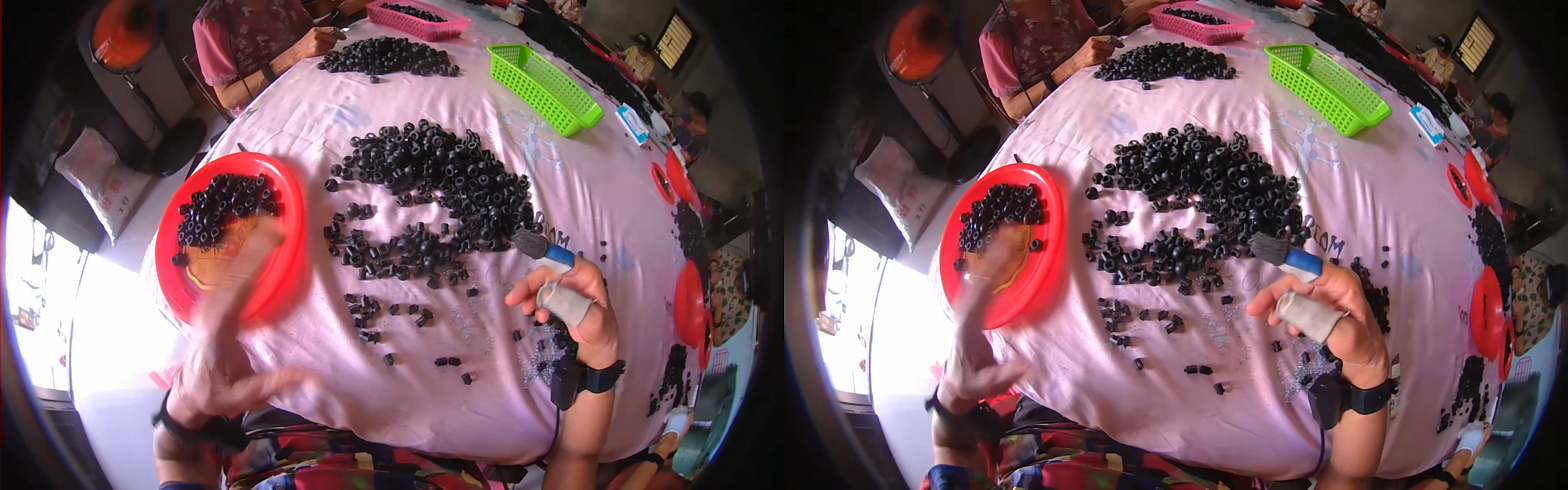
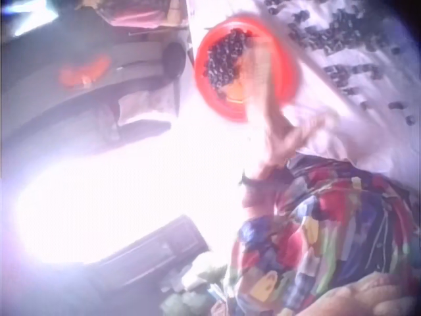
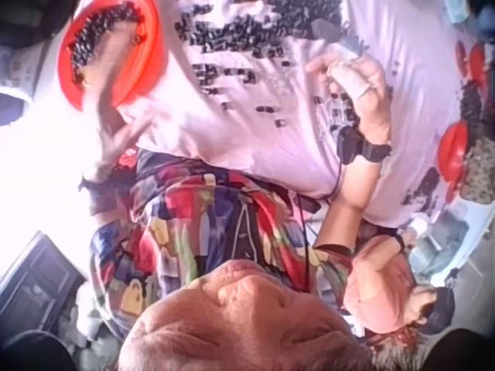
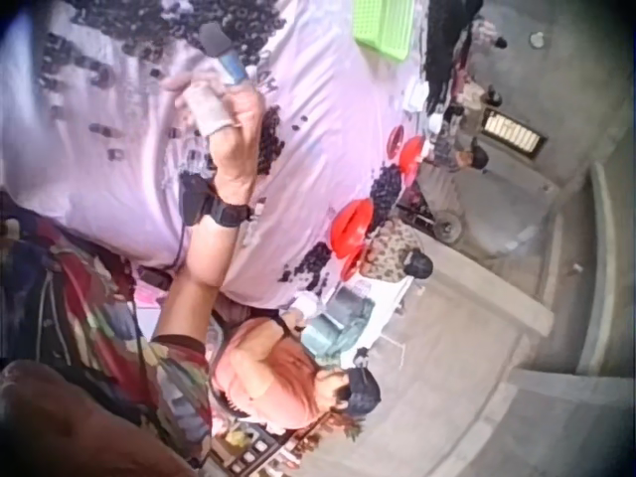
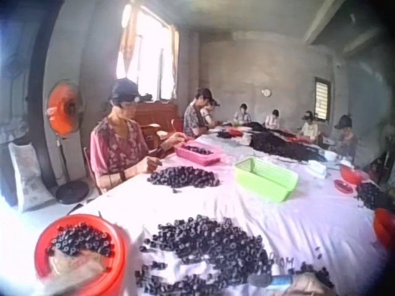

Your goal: Manually process and sort small black plastic shoe eyelets or components at a table.

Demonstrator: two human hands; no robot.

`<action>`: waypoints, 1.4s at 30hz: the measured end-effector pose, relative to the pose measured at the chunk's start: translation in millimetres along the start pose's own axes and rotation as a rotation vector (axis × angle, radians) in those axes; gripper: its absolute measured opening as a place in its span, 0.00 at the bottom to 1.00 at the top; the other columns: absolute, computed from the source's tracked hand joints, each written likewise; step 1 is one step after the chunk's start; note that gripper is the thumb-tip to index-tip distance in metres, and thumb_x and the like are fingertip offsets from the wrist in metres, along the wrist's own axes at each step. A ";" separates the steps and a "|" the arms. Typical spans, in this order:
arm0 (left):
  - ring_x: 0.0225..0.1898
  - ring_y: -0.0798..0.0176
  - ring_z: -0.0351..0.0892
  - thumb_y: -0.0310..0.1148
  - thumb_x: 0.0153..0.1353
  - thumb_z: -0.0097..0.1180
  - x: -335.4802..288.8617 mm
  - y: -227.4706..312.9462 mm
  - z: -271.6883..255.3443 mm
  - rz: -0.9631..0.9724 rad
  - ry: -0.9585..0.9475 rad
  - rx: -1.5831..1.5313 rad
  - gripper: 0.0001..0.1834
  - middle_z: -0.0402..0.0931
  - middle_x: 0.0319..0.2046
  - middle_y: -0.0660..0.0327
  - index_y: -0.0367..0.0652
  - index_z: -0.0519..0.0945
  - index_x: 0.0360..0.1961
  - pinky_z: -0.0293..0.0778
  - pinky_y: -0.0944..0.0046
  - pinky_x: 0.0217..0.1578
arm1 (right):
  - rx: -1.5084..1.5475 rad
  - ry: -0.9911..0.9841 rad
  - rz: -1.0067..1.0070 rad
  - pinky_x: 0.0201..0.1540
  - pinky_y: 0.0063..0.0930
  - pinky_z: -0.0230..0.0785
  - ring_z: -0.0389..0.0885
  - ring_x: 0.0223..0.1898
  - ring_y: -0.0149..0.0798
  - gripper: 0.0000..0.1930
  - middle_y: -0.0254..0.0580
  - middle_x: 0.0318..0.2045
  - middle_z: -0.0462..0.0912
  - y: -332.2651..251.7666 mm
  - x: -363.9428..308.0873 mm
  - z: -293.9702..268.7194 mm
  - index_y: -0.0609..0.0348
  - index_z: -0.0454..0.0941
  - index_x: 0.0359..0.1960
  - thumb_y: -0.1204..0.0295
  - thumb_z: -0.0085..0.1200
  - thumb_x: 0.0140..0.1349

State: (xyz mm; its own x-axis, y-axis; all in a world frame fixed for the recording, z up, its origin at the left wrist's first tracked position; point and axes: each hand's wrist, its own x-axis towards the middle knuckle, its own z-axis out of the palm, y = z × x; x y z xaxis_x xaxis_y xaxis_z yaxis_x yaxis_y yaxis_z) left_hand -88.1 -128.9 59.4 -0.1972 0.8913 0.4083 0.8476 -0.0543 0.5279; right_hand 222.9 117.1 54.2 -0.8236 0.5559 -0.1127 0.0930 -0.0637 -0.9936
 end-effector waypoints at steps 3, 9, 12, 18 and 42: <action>0.42 0.60 0.82 0.23 0.63 0.59 -11.2 -2.6 -10.3 -0.370 0.352 -0.229 0.14 0.80 0.42 0.56 0.32 0.77 0.49 0.77 0.62 0.47 | 0.001 -0.081 -0.036 0.39 0.20 0.73 0.84 0.38 0.30 0.21 0.50 0.41 0.86 5.2 4.8 8.6 0.54 0.77 0.55 0.80 0.59 0.58; 0.35 0.70 0.80 0.30 0.69 0.56 26.3 29.1 46.3 -0.281 -0.291 -0.816 0.17 0.81 0.37 0.58 0.33 0.76 0.55 0.76 0.68 0.36 | 0.346 -0.277 0.027 0.45 0.26 0.77 0.86 0.42 0.42 0.19 0.61 0.43 0.84 17.9 -1.2 26.7 0.60 0.77 0.49 0.80 0.65 0.55; 0.42 0.71 0.78 0.29 0.71 0.54 37.0 36.5 82.6 -0.400 -0.407 -1.155 0.18 0.80 0.41 0.61 0.35 0.75 0.59 0.77 0.68 0.43 | 0.629 -0.305 0.220 0.44 0.32 0.80 0.87 0.39 0.44 0.19 0.60 0.38 0.85 16.1 -1.1 39.7 0.65 0.79 0.49 0.77 0.67 0.54; 0.38 0.67 0.81 0.25 0.62 0.63 43.8 33.4 110.7 -0.080 -0.347 -1.155 0.09 0.80 0.35 0.60 0.38 0.84 0.44 0.77 0.66 0.39 | 0.590 -0.348 0.184 0.45 0.31 0.80 0.87 0.38 0.41 0.17 0.52 0.37 0.86 19.0 0.3 46.7 0.72 0.80 0.48 0.79 0.64 0.57; 0.34 0.58 0.82 0.20 0.52 0.62 46.9 34.1 113.2 0.115 -0.223 -0.959 0.07 0.80 0.32 0.56 0.38 0.83 0.34 0.78 0.63 0.35 | 0.663 -0.403 0.247 0.46 0.29 0.77 0.87 0.39 0.40 0.21 0.49 0.38 0.87 33.4 2.8 38.6 0.69 0.82 0.43 0.71 0.72 0.47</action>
State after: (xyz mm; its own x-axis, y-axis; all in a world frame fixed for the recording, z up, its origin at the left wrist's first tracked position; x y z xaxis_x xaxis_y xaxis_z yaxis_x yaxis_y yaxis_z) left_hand -12.7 -37.9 12.2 0.0422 0.9166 0.3975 0.0782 -0.3996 0.9133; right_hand 202.1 84.5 20.7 -0.9726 0.1283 -0.1941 0.0519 -0.6936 -0.7185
